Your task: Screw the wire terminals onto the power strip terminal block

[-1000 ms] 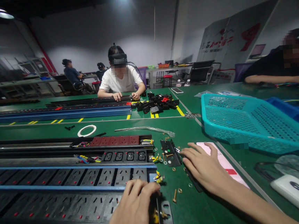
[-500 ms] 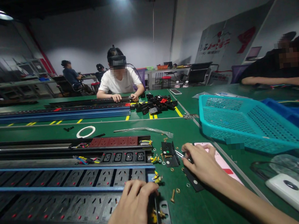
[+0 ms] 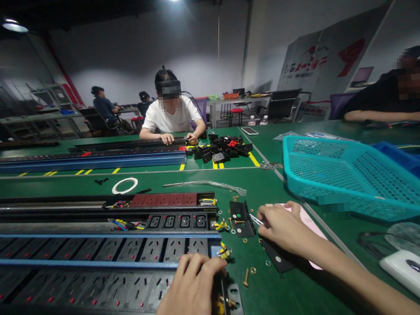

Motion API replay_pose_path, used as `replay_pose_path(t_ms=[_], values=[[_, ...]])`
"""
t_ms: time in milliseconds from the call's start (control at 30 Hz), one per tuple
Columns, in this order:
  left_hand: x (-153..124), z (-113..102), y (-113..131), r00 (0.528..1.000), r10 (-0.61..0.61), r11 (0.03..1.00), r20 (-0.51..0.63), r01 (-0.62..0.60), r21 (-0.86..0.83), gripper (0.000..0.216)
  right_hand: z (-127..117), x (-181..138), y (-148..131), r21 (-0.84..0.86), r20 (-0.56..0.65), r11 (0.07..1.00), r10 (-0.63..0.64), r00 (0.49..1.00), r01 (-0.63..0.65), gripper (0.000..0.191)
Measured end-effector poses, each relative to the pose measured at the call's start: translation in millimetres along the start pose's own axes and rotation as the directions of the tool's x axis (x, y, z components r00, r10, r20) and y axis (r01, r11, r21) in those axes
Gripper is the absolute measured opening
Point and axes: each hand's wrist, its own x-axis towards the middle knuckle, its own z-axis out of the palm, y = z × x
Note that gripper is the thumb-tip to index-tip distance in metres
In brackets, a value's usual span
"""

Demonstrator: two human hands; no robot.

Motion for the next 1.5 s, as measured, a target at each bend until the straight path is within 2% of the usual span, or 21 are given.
replay_pose_path(t_ms=[200, 300, 400, 500, 800, 1000, 1100, 1300, 1433, 1500], values=[[1.2, -0.4, 1.1, 0.997, -0.045, 0.999, 0.061, 0.044, 0.014, 0.056, -24.7, 20.3, -11.5, -0.106, 0.155, 0.994, 0.005, 0.988, 0.011, 0.009], [0.9, 0.8, -1.0, 0.998, -0.05, 0.999, 0.047, 0.05, 0.003, 0.056, -28.8, 27.7, -16.1, -0.129, 0.201, 0.992, 0.022, 0.979, 0.004, 0.006], [1.4, 0.9, -2.3, 0.996, -0.046, 0.999, 0.072, 0.047, -0.01, 0.057, -27.8, 30.4, -17.2, -0.14, 0.212, 0.99, 0.028, 0.977, 0.002, 0.011], [1.6, 3.8, -4.6, 0.997, -0.028, 1.0, 0.069, 0.028, 0.002, 0.057, -24.8, 29.9, -16.2, -0.148, 0.195, 0.989, 0.02, 0.981, 0.009, 0.016], [-3.0, 33.3, -31.6, 0.992, 0.078, 0.996, -0.103, -0.073, 0.053, 0.059, -17.6, 29.5, -13.8, -0.173, 0.083, 0.983, -0.043, 0.996, 0.057, 0.015], [-4.3, 34.8, -32.2, 0.991, 0.081, 0.995, -0.109, -0.075, 0.061, 0.06, -21.6, 34.9, -10.9, -0.219, -0.005, 0.967, -0.134, 0.991, 0.129, 0.011], [-3.9, 33.5, -31.1, 0.989, 0.095, 0.994, -0.116, -0.087, 0.068, 0.063, -27.9, 37.4, -6.3, -0.223, -0.05, 0.964, -0.161, 0.986, 0.146, 0.019], [-4.3, 31.7, -30.3, 0.989, 0.08, 0.996, -0.12, -0.075, 0.05, 0.062, -33.5, 40.1, -8.1, -0.1, -0.13, 0.992, -0.092, 0.987, 0.079, 0.026], [-5.6, 31.4, -30.5, 0.993, 0.056, 0.998, -0.103, -0.053, 0.032, 0.06, -19.7, 39.6, -22.0, 0.024, -0.12, 0.998, -0.05, 0.992, 0.053, 0.026], [-5.6, 31.1, -30.3, 0.991, 0.064, 0.998, -0.115, -0.06, 0.036, 0.06, -10.6, 39.2, -26.9, 0.044, -0.099, 0.998, -0.035, 0.994, 0.039, 0.032]])
